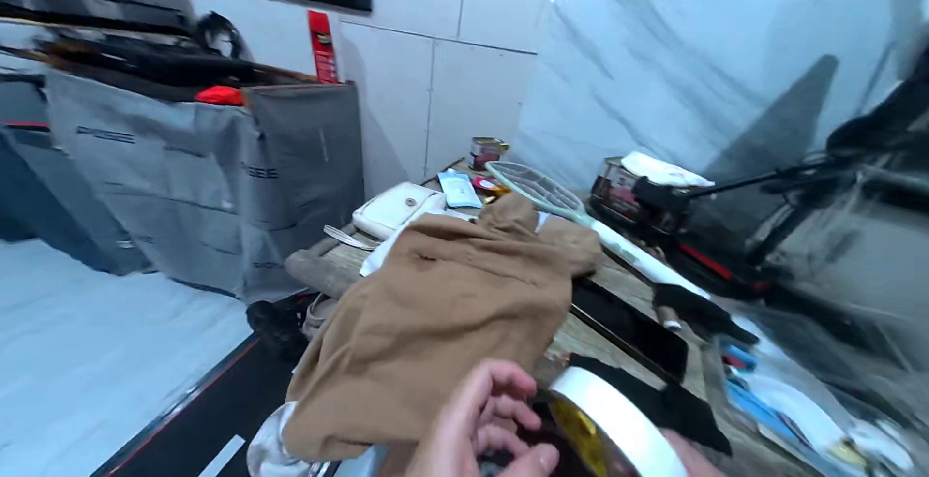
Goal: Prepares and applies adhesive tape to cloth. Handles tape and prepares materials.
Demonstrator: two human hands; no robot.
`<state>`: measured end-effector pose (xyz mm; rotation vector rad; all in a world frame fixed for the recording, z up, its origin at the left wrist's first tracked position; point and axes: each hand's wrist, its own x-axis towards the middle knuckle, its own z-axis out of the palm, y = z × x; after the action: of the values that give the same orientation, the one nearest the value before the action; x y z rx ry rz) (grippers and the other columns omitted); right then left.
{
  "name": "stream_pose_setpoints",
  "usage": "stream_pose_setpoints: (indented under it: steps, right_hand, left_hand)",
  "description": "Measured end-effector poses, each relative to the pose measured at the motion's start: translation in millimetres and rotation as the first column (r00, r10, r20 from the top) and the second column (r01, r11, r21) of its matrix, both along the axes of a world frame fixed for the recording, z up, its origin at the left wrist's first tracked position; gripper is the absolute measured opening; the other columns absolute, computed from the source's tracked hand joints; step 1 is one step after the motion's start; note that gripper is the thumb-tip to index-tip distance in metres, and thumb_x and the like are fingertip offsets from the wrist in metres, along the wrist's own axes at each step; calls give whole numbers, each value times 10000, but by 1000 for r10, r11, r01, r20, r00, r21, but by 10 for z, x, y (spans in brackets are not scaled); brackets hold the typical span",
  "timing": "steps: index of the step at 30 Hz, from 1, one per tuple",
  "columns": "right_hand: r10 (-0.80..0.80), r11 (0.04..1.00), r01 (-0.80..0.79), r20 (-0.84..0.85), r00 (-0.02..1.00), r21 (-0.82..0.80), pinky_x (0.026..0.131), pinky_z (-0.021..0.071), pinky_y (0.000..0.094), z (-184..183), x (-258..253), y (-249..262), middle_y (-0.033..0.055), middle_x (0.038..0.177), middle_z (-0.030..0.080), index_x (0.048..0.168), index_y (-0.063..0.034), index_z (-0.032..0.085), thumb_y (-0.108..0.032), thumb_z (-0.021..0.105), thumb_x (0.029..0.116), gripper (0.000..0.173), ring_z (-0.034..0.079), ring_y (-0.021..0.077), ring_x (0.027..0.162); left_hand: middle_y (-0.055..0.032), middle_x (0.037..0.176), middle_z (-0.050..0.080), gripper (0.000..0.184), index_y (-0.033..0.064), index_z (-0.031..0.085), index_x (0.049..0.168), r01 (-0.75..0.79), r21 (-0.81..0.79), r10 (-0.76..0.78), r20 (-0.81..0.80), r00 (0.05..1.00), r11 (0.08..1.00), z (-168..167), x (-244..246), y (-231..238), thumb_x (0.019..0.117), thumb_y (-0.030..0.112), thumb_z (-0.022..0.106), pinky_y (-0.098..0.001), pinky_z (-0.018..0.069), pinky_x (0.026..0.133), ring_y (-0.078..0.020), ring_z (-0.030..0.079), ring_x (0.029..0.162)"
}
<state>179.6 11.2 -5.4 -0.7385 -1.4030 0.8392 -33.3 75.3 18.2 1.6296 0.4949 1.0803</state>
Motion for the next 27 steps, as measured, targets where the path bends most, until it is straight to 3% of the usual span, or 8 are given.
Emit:
stream_pose_setpoints:
  steps: [3, 5, 10, 15, 18, 22, 24, 27]
  right_hand:
    - [54, 997, -52, -47, 997, 48, 666, 496, 85, -84, -21, -27, -182, 1087, 707, 1198, -302, 737, -386, 517, 1059, 274, 614, -111, 806]
    - [130, 990, -120, -153, 980, 72, 672, 509, 97, -145, 9, -69, -148, 1075, 725, 1175, -267, 753, -351, 532, 1049, 268, 636, -88, 806]
    - [216, 976, -185, -359, 908, 118, 717, 540, 131, -282, 113, -142, -86, 1066, 744, 1106, -208, 783, -309, 545, 1023, 271, 678, -32, 854]
    - [134, 986, -131, -20, 991, 107, 1045, 472, 264, -277, 362, -118, -27, 1306, 663, 1242, -213, 721, -390, 529, 1030, 336, 574, 94, 1253]
    - [17, 990, -44, 205, 979, 132, 1026, 486, 254, -127, 372, -190, -13, 1231, 688, 1232, -163, 712, -447, 539, 1039, 384, 586, 74, 1216]
    - [-77, 994, 47, 320, 944, 101, 1114, 453, 318, 36, 290, -343, 26, 1072, 730, 1098, -20, 679, -281, 568, 1039, 289, 641, 34, 1136]
    - [-174, 984, 156, 340, 924, 81, 1026, 513, 266, 102, 210, -428, 66, 1058, 737, 1087, 47, 672, -165, 594, 1001, 243, 658, 24, 1089]
    - [-368, 929, 345, 417, 831, 133, 941, 516, 255, 135, 67, -493, 110, 940, 746, 1019, 69, 689, -90, 667, 935, 182, 684, 53, 947]
  left_hand:
    - [-218, 1360, 536, 705, -119, 428, 1439, 45, 46, -42, -68, 997, 998, -128, 126, -22, 899, 195, 756, -293, 574, 783, -165, 623, 1087]
    - [-220, 1412, 536, 809, -96, 365, 1521, 77, 98, -59, -177, 982, 992, -137, 179, -14, 901, 229, 770, -244, 551, 727, -119, 632, 984]
    - [-92, 1028, 696, 305, -32, 703, 1189, 133, 240, -102, -136, 985, 962, -179, 239, 102, 915, 100, 725, -130, 499, 646, 10, 591, 747]
    - [-99, 1035, 674, 269, 3, 738, 1140, 68, 444, -26, -100, 995, 893, -165, 194, 137, 918, 155, 748, -98, 500, 649, 25, 593, 765]
    - [-110, 1016, 678, 237, 21, 750, 1124, 45, 532, 29, -129, 991, 846, -170, 198, 121, 924, 147, 730, -88, 482, 636, 18, 587, 750]
    - [-140, 1097, 685, 327, 12, 714, 1227, 31, 580, 68, -148, 987, 814, -158, 224, 97, 922, 131, 716, -121, 512, 660, -22, 617, 784]
    - [-187, 1215, 648, 404, -18, 647, 1319, 57, 582, 51, -167, 985, 811, -62, 221, 26, 942, 118, 702, -172, 557, 746, -71, 652, 901]
    - [-177, 1121, 724, 216, -26, 743, 1114, -16, 620, 109, -111, 988, 785, 23, 266, -122, 960, 116, 689, -212, 564, 886, -119, 697, 1020]
